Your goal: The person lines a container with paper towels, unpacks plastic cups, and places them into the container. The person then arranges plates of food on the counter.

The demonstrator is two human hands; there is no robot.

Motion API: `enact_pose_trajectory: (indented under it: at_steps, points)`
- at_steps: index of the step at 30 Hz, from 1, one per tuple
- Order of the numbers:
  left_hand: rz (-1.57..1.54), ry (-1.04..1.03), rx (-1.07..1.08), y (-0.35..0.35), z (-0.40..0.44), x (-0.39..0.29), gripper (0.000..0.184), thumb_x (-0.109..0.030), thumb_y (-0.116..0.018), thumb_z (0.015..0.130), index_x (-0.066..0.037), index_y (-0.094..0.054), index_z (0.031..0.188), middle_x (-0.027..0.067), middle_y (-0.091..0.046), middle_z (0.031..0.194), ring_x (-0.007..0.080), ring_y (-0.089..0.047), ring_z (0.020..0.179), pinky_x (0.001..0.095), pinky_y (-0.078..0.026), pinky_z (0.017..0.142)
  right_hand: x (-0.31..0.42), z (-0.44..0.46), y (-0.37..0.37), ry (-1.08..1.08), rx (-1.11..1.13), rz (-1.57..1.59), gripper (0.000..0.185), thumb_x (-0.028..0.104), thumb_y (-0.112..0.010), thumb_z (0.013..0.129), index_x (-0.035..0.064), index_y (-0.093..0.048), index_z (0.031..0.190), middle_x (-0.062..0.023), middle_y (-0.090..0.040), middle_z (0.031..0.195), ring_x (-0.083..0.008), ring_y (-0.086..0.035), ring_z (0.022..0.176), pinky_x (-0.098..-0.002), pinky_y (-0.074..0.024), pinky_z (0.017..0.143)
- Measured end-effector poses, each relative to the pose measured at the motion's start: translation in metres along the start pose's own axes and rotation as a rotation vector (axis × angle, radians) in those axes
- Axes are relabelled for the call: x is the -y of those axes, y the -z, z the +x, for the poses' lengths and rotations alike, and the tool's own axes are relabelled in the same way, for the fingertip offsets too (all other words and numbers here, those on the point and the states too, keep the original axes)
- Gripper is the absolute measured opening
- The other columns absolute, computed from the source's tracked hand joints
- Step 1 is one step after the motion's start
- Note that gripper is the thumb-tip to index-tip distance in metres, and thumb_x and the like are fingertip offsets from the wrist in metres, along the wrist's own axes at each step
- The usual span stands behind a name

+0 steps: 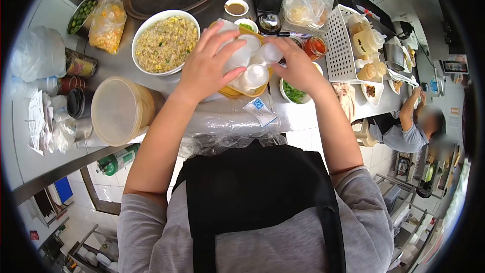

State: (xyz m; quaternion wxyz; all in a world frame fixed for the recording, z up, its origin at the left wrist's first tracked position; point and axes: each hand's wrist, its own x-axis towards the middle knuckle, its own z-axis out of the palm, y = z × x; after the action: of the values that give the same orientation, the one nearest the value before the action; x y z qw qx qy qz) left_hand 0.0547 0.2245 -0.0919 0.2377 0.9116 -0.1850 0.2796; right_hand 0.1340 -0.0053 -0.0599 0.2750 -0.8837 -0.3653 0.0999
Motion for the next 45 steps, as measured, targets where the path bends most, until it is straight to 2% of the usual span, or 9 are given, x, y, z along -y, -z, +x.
enact_pose_trajectory:
  at_steps: [9,13,18,23,27,33,35,39,45]
  points:
    - [-0.067,0.044,-0.074,0.034,0.001,-0.016,0.053,-0.021,-0.078,0.07,-0.014,-0.058,0.119,0.0117,-0.048,0.131,0.0375,-0.041,0.127,0.0508,-0.033,0.107,0.018,-0.023,-0.004,0.087,-0.287,-0.093,0.078,0.003,-0.063,0.078,0.0181,-0.03,0.146,-0.0195,-0.051,0.121,-0.0362,-0.054,0.108,-0.042,-0.0469,0.09]
    - [-0.073,0.186,-0.211,0.057,-0.032,-0.029,0.051,-0.015,-0.074,0.075,-0.008,-0.054,0.122,0.0198,-0.037,0.139,0.0441,-0.038,0.127,0.0508,-0.031,0.107,0.013,-0.065,-0.028,-0.264,-0.234,0.236,0.04,0.002,-0.06,0.082,0.0083,-0.05,0.12,-0.0091,-0.061,0.069,-0.0263,-0.064,0.066,-0.0351,-0.0507,0.062]
    - [-0.239,0.279,-0.01,0.068,-0.092,-0.043,0.051,-0.012,-0.072,0.077,-0.005,-0.052,0.123,0.0191,-0.043,0.136,0.0393,-0.042,0.126,0.0472,-0.034,0.105,0.028,-0.089,-0.065,-0.269,-0.064,0.506,0.042,0.004,-0.061,0.084,0.0112,-0.055,0.124,-0.0087,-0.061,0.085,-0.0194,-0.062,0.07,-0.0302,-0.05,0.064]
    - [-0.21,0.083,0.554,0.079,-0.117,-0.043,0.067,-0.028,-0.081,0.07,-0.017,-0.053,0.13,0.013,-0.043,0.138,0.0391,-0.042,0.126,0.0489,-0.035,0.105,0.044,-0.112,-0.054,-0.019,-0.079,0.134,0.055,0.022,-0.071,0.083,0.0158,-0.049,0.133,-0.0156,-0.051,0.125,-0.0292,-0.057,0.105,-0.0408,-0.0471,0.087]
    - [-0.049,0.217,0.527,0.077,-0.133,-0.041,0.079,-0.025,-0.083,0.067,-0.018,-0.046,0.137,0.0143,-0.036,0.144,0.0391,-0.037,0.13,0.0482,-0.031,0.108,0.045,-0.142,-0.069,-0.107,0.104,0.194,0.078,0.034,-0.079,0.074,0.0186,-0.042,0.141,-0.0177,-0.04,0.141,-0.0392,-0.041,0.127,-0.0444,-0.0358,0.106]
    - [-0.185,0.267,0.279,0.081,-0.17,-0.019,0.065,-0.024,-0.077,0.074,-0.016,-0.051,0.133,0.0149,-0.036,0.144,0.0383,-0.037,0.131,0.048,-0.034,0.108,0.06,-0.151,-0.107,-0.181,-0.201,0.213,0.052,0.016,-0.071,0.081,0.014,-0.054,0.13,-0.018,-0.044,0.137,-0.0366,-0.05,0.12,-0.0393,-0.0429,0.1]
    - [-0.256,-0.089,0.249,0.083,-0.223,0.017,0.062,-0.017,-0.074,0.077,-0.014,-0.05,0.134,0.0162,-0.035,0.145,0.0371,-0.035,0.133,0.0468,-0.035,0.107,0.059,-0.16,-0.109,-0.228,-0.286,0.191,0.045,0.009,-0.067,0.083,0.0117,-0.056,0.127,-0.0184,-0.047,0.134,-0.036,-0.052,0.118,-0.0383,-0.0446,0.098]
    - [0.169,-0.157,0.505,0.092,-0.211,-0.004,0.056,-0.01,-0.069,0.075,-0.016,-0.055,0.129,0.0114,-0.052,0.131,0.0352,-0.05,0.121,0.0439,-0.044,0.1,0.041,-0.19,-0.11,0.04,-0.358,0.152,0.046,-0.008,-0.056,0.08,0.0081,-0.056,0.123,-0.0174,-0.049,0.133,-0.0354,-0.052,0.118,-0.0387,-0.0452,0.097]
    - [-0.036,-0.095,0.293,0.059,-0.191,-0.004,0.043,-0.004,-0.065,0.075,-0.014,-0.064,0.117,0.0068,-0.062,0.106,0.0291,-0.059,0.092,0.0382,-0.051,0.081,0.054,-0.18,-0.132,0.109,-0.367,-0.208,0.048,0.001,-0.067,0.077,0.0157,-0.061,0.122,-0.0091,-0.047,0.138,-0.0354,-0.04,0.131,-0.0441,-0.0409,0.101]
